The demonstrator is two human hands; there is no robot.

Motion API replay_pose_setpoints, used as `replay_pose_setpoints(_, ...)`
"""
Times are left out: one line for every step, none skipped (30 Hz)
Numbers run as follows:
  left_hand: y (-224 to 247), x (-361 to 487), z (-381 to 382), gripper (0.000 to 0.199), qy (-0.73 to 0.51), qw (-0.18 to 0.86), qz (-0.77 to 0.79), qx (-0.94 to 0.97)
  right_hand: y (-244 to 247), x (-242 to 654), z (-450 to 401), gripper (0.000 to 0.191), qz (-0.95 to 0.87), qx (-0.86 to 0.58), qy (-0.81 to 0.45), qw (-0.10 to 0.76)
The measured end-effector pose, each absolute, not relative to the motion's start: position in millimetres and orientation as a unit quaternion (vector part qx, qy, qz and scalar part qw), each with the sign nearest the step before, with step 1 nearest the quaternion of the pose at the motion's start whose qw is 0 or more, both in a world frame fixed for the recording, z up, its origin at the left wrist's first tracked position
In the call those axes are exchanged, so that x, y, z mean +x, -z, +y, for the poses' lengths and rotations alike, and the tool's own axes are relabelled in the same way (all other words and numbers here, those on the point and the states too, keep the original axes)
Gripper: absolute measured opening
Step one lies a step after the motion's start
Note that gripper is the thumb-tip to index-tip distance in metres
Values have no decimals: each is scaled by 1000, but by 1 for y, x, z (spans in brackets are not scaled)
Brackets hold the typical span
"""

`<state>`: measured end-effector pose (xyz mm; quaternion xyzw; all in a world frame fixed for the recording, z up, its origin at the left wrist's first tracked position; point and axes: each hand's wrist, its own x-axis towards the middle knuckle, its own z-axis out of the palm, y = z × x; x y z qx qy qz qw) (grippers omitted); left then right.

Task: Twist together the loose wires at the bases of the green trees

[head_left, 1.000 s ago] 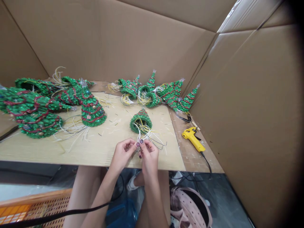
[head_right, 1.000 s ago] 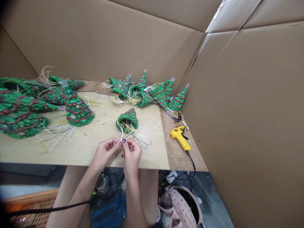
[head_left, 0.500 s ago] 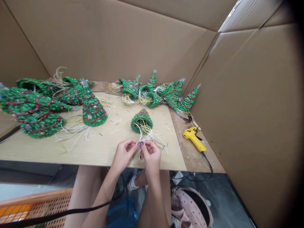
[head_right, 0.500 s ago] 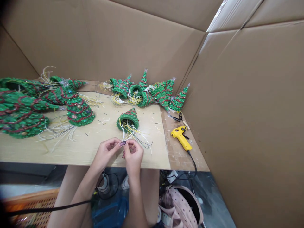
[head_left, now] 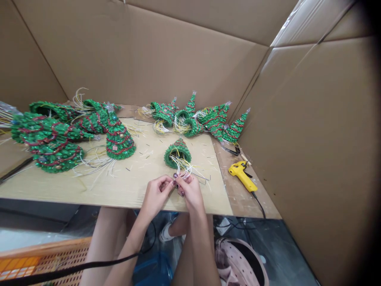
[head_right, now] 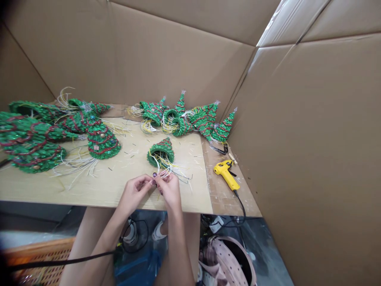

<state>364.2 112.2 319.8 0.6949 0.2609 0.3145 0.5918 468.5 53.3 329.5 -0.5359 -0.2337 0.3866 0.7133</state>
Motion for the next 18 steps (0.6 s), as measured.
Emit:
replay_pose_setpoints(-320,364,112,25,-314,589,261,698,-329,469,53,37,-238,-535,-389,711)
replay_pose_setpoints(-321,364,112,25,-314,585,261,701,-329,470,53,37,-242,-535,-391,709)
replay_pose_setpoints(-321,364,112,25,-313,582,261,704,-329,470,53,37,-245,-534,-392,708)
replay_pose_setpoints(-322,364,112,25,-313,580,261,706,-330,471,53,37,-247,-534,-393,707)
replay_pose_setpoints(-322,364,112,25,-313,579,261,706,-330,471,53,37,-248,-533,-394,706)
replay_pose_setpoints(-322,364,111,24,-314,579,260,706,-331,471,53,37,-247,-533,-395,706)
replay_pose_setpoints(-322,364,111,24,-315,580,260,705,-332,471,53,37,-245,-533,-398,705)
replay_pose_setpoints(-322,364,111,24,-316,580,261,704,-333,471,53,37,-241,-533,-400,706)
replay_pose_setpoints(-321,364,111,24,-317,579,263,704,-334,471,53,38,-237,-532,-401,707)
replay_pose_setpoints(-321,364,112,24,-318,576,265,705,-334,472,54,39,-234,-532,-401,708)
replay_pose_setpoints(-320,364,112,24,-317,573,267,707,-334,472,55,39,-232,-532,-399,710)
replay_pose_setpoints(-319,364,112,24,-316,569,268,710,-334,472,55,38,-232,-532,-396,712)
replay_pose_setpoints(-319,364,112,25,-314,566,269,713,-333,473,56,37,-234,-533,-390,713)
replay_pose_setpoints(-319,364,112,25,-313,563,269,717,-332,473,56,35,-237,-535,-383,714)
replay_pose_setpoints(-319,364,112,25,-311,561,268,719,-331,473,56,34,-241,-537,-377,715)
replay_pose_setpoints(-320,364,112,25,-311,560,267,720,-330,474,57,33,-244,-539,-370,716)
replay_pose_setpoints(-320,365,112,25,-311,561,266,720,-329,474,57,33,-247,-541,-363,717)
replay_pose_setpoints(-321,365,112,25,-311,563,265,719,-329,474,57,32,-250,-543,-355,718)
